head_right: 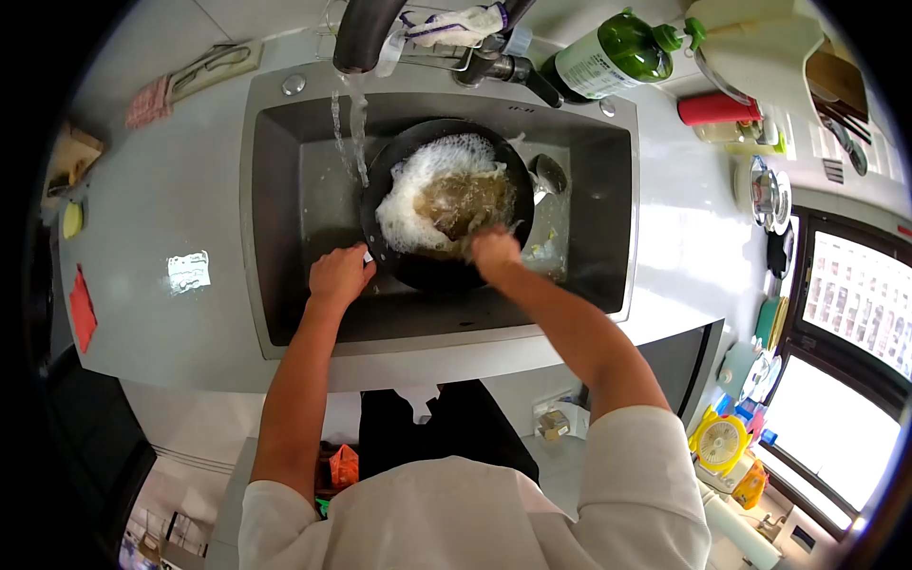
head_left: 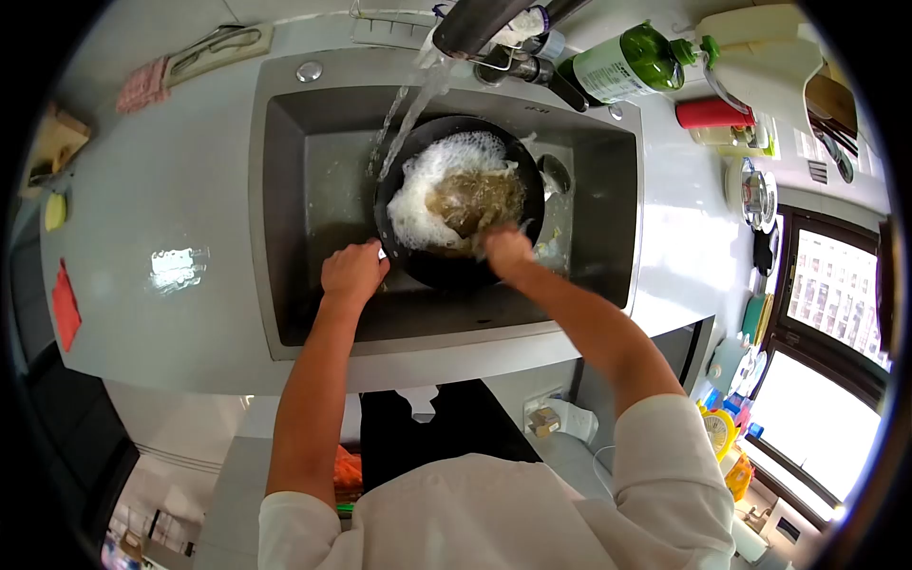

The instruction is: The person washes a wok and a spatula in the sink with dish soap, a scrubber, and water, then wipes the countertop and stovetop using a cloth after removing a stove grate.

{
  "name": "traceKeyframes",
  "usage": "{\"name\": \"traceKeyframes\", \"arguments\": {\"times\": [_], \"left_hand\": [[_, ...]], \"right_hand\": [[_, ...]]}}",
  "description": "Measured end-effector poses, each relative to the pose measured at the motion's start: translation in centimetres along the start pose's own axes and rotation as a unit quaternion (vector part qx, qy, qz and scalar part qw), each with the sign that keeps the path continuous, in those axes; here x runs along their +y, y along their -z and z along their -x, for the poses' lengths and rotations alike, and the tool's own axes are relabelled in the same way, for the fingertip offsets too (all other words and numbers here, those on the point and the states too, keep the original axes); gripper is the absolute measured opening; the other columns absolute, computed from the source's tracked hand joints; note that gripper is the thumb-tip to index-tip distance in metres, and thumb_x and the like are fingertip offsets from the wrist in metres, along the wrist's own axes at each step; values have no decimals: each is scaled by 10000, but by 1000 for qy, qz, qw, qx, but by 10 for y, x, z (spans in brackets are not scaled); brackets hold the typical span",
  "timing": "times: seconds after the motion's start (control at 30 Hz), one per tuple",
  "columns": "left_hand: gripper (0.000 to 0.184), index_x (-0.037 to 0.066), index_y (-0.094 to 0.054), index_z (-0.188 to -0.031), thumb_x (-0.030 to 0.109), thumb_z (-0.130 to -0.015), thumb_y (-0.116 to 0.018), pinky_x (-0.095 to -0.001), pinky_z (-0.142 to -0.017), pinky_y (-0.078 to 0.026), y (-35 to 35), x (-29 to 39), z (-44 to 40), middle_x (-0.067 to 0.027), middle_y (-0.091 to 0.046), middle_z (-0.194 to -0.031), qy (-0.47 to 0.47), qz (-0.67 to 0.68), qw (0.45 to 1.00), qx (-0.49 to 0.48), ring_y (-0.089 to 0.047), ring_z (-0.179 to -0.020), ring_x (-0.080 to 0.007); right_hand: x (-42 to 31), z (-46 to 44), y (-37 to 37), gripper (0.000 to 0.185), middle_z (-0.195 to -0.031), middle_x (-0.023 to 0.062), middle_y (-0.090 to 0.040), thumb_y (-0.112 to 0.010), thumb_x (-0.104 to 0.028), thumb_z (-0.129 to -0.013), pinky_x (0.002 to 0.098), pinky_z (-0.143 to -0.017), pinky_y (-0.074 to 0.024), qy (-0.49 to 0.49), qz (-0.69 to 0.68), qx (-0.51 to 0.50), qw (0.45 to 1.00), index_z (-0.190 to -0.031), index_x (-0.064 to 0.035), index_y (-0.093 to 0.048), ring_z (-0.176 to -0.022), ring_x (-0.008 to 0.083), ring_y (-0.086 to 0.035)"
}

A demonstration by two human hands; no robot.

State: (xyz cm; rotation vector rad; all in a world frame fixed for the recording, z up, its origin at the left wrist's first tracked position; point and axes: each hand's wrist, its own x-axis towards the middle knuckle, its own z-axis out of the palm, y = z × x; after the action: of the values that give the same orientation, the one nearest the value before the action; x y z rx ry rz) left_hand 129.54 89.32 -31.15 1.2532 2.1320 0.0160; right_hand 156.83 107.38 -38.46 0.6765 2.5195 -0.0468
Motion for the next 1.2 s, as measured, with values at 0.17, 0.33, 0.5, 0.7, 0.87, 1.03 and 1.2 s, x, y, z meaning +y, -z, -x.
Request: {"name": "traceKeyframes", "arguments": {"times": [0.17, 0.33, 0.5, 0.7, 0.87, 1.03, 1.2], "left_hand": [[221, 136, -730, -1056, 322, -936, -732, -526, -835, -593, 3, 3, 0, -152, -783, -989, 15, 9, 1000, -11, -750, -970, -403], [228, 131, -719, -1041, 338, -945, -728, -530, -823, -599, 2, 0, 1, -146, -783, -979, 10, 9, 1000, -14, -750, -939, -413], [250, 126, -728, -1059, 349, -946, -719, -523, -829, -602, 0, 3, 0, -156, -786, -1009, 19, -2, 999, -47, -757, -971, -396], [271, 106, -719, -1083, 345, -955, -708, -529, -842, -610, 4, 8, 0, -179, -785, -993, 25, -11, 999, -38, -763, -960, -408], [282, 101, -706, -1091, 349, -958, -709, -546, -814, -608, 1, 5, 0, -197, -774, -946, 11, 2, 1000, -22, -753, -908, -437], [245, 109, -710, -1079, 316, -947, -712, -526, -816, -611, 3, 3, -2, -176, -784, -970, 13, -2, 1000, -13, -764, -937, -405], [241, 108, -703, -1063, 319, -946, -714, -537, -805, -609, 10, 4, 3, -169, -785, -954, 2, -1, 1000, -17, -765, -927, -401]], "right_hand": [[37, 3, 36, 275, -1236, 77, -710, -664, -138, -887, 428, -1103, -468, -11, 44, -16, 999, -1151, -167, -735, -1208, 317, -646], [-53, 9, 21, 325, -1204, 170, -703, -635, -47, -867, 543, -933, -559, -90, -209, -71, 971, -1177, -99, -714, -1142, 402, -671], [-113, -111, 40, 418, -1129, 254, -682, -555, 36, -850, 561, -895, -546, -34, -371, 201, 906, -1245, -75, -633, -1023, 471, -670], [-89, -161, 64, 440, -1217, 187, -659, -673, -10, -831, 501, -958, -537, -190, -369, 311, 855, -1257, -107, -621, -1097, 412, -662], [-112, -91, 55, 363, -1170, 158, -701, -680, -50, -844, 468, -977, -561, -5, -296, 187, 937, -1202, -107, -659, -1130, 392, -683], [-73, -159, 61, 326, -1216, 145, -718, -629, -82, -924, 409, -819, -627, -44, -131, 104, 985, -1239, -162, -656, -1088, 306, -733], [5, -134, 54, 386, -1349, 134, -644, -639, -111, -950, 424, -979, -583, -136, -122, 165, 969, -1335, -109, -621, -1230, 374, -651]]}}
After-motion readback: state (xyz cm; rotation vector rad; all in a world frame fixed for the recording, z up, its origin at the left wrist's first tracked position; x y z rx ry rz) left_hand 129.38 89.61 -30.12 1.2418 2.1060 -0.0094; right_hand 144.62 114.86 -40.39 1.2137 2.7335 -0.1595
